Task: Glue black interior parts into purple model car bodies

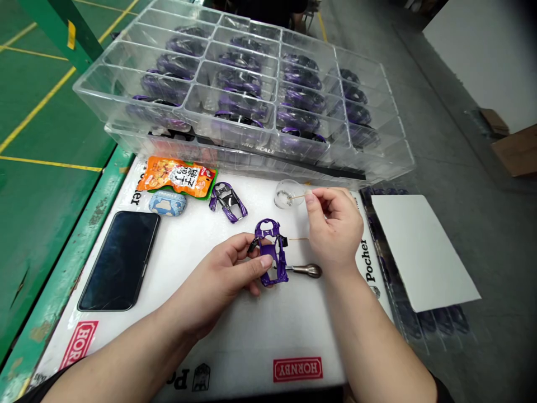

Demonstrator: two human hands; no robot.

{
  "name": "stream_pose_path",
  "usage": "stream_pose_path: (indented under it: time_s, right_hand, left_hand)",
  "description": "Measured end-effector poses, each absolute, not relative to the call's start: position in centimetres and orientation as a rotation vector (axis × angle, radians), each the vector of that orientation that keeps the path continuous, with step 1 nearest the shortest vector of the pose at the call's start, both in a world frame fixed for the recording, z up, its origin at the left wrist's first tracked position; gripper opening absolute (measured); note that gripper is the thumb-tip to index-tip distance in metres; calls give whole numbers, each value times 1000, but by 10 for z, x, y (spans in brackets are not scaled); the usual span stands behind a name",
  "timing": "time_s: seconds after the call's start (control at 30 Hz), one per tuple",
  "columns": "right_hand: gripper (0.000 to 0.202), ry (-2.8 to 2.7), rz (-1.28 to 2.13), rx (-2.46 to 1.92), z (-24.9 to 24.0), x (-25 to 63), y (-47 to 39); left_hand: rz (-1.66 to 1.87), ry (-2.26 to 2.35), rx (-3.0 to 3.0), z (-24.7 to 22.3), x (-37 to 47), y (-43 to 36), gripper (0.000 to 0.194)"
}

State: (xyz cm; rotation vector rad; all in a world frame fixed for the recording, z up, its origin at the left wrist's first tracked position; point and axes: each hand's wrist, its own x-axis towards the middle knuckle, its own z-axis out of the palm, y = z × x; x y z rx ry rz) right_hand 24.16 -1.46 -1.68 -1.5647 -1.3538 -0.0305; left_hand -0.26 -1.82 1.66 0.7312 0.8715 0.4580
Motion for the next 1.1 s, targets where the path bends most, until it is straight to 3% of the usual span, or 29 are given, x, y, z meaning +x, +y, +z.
stream_pose_path:
  time_s: [1.1]
  right_hand:
    - [13, -1347, -9, -1573, -16, 241, -14]
  left_hand:
    - [440, 872, 720, 17, -2, -19, 54]
